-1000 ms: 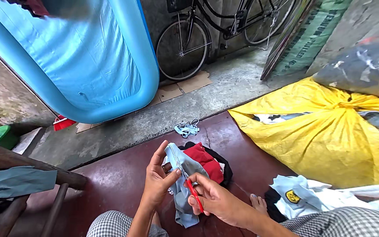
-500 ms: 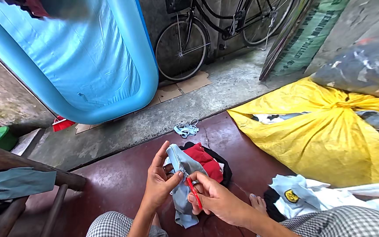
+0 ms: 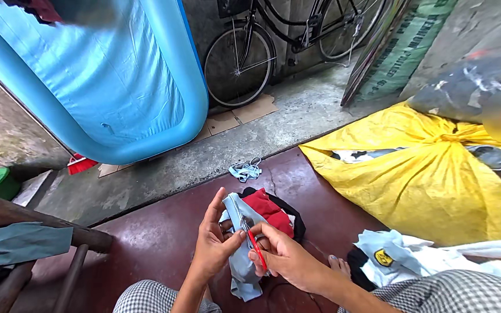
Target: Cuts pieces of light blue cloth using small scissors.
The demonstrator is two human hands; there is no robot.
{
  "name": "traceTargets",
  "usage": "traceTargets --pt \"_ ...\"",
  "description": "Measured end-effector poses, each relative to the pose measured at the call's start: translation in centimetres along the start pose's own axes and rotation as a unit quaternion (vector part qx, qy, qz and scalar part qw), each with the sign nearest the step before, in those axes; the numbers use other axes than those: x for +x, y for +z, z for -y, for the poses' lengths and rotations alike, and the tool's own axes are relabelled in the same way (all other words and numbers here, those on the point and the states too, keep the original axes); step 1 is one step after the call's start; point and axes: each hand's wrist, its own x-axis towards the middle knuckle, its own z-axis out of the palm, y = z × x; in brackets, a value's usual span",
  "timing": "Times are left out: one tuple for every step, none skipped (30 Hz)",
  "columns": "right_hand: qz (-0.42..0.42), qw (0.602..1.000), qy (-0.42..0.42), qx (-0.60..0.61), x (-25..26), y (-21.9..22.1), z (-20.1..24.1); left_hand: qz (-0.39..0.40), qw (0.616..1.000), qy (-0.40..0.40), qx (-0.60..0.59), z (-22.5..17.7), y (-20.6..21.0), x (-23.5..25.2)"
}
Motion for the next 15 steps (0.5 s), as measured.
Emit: traceTargets --pt "0.002 1.000 0.001 -0.001 0.0 -0.1 0.0 0.001 1.000 -0.002 0.001 0.0 0.0 0.0" --pt "0.005 1.000 0.000 -0.001 0.1 -0.2 -0.1 0.002 1.000 -0.006 0.001 0.0 0.0 0.0" --pt "0.009 1.000 -0.001 -0.002 0.2 -0.3 -0.1 0.004 1.000 -0.010 0.001 0.0 0.1 -0.1" --pt "0.013 1.000 -0.004 -0.001 0.2 -0.5 -0.1 0.009 1.000 -0.014 0.001 0.1 0.1 -0.1" --pt "0.016 1.000 -0.007 0.001 0.3 -0.6 0.0 0.016 1.000 -0.017 0.003 0.2 0.1 -0.2" --pt "0.017 1.000 -0.009 0.002 0.3 -0.8 0.0 0.022 1.000 -0.018 0.006 0.3 0.2 -0.3" --pt "0.019 1.000 -0.007 -0.001 0.4 -0.9 0.0 0.025 0.999 -0.020 0.007 0.3 0.2 -0.3" --pt "0.021 1.000 -0.003 -0.004 0.4 -1.1 0.1 0.026 0.999 -0.023 0.006 0.3 0.2 -0.3" --pt "0.021 1.000 0.001 -0.008 0.4 -1.1 0.1 0.026 0.999 -0.026 0.005 0.2 0.2 -0.3" --pt "0.020 1.000 0.006 -0.015 0.4 -1.2 0.1 0.027 0.999 -0.029 0.006 0.2 0.2 -0.3" --pt "0.020 1.000 0.009 -0.021 0.4 -1.3 0.0 0.029 0.999 -0.032 0.008 0.3 0.2 -0.3" --pt "0.019 0.999 0.009 -0.028 0.4 -1.4 -0.1 0.030 0.999 -0.034 0.010 0.3 0.2 -0.3" --pt "0.018 0.999 0.009 -0.036 0.5 -1.4 -0.2 0.030 0.999 -0.036 0.011 0.4 0.2 -0.3" --pt "0.016 0.999 0.009 -0.047 0.5 -1.5 -0.2 0.029 0.999 -0.039 0.014 0.4 0.2 -0.3" --pt "0.012 0.998 0.009 -0.058 0.5 -1.5 -0.3 0.027 0.999 -0.041 0.017 0.4 0.2 -0.3"
